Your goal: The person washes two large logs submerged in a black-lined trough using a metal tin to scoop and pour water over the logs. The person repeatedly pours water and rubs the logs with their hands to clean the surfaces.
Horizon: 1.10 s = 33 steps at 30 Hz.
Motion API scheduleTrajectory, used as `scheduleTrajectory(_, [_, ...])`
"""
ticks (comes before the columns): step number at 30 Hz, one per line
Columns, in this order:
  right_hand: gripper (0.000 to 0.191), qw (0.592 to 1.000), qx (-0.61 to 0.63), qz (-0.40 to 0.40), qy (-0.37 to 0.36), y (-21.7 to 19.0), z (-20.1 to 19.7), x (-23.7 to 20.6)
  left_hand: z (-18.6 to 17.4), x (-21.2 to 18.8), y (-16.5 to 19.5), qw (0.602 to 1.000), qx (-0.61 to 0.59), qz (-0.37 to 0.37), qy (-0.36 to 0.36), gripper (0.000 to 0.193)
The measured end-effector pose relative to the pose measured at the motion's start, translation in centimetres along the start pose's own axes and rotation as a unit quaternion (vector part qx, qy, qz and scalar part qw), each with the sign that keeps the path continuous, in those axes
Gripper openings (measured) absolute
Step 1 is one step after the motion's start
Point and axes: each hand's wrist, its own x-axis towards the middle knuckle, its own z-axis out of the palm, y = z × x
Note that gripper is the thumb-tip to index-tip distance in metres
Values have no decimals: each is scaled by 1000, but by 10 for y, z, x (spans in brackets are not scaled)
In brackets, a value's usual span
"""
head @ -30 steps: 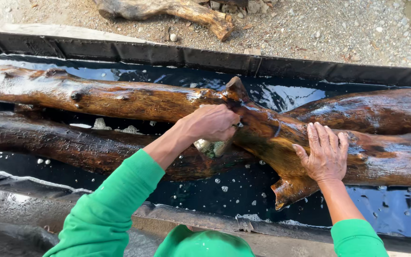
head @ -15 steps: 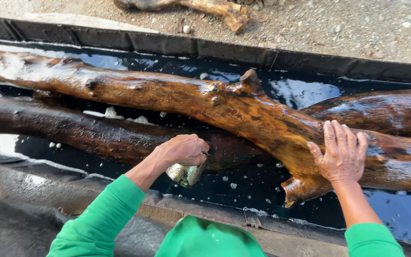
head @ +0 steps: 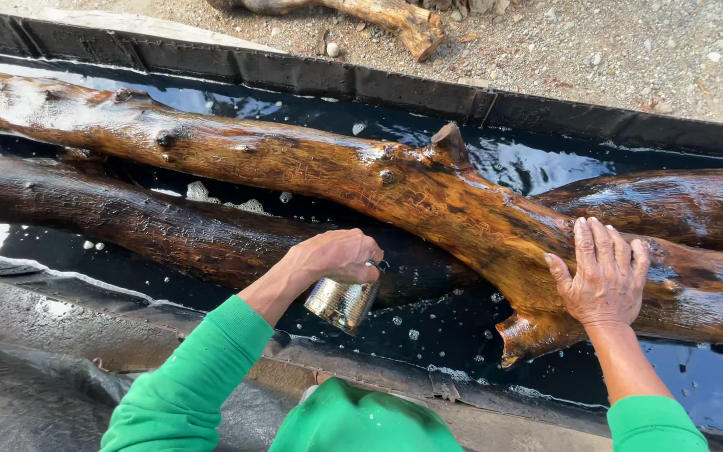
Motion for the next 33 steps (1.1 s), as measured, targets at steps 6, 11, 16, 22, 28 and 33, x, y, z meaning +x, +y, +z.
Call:
scheduleTrajectory(6, [71, 999, 35, -5, -10, -1, -12, 8, 6, -14, -9, 999, 11, 22, 29, 35])
scheduleTrajectory(11, [75, 994, 71, -75, 32, -40, -29, 43, 30, -40, -25, 991, -59, 11, 120, 31])
scheduleTrajectory(16, [75, 978, 174, -112, 0, -106, -30, 78, 55, -67, -23, 971, -138, 40, 190, 25])
scheduleTrajectory(22, [75, 970, 226, -80, -47, -124, -28, 91, 65, -88, -27, 956, -187, 69, 213, 22])
scheduleTrajectory(28, [64, 971, 209, -94, -68, -126, -22, 85, 75, -87, -33, 968, -140, 52, 204, 23])
scheduleTrajectory(33, [70, 964, 234, -106, -66, -119, -28, 82, 74, -82, -35, 962, -143, 68, 221, 23])
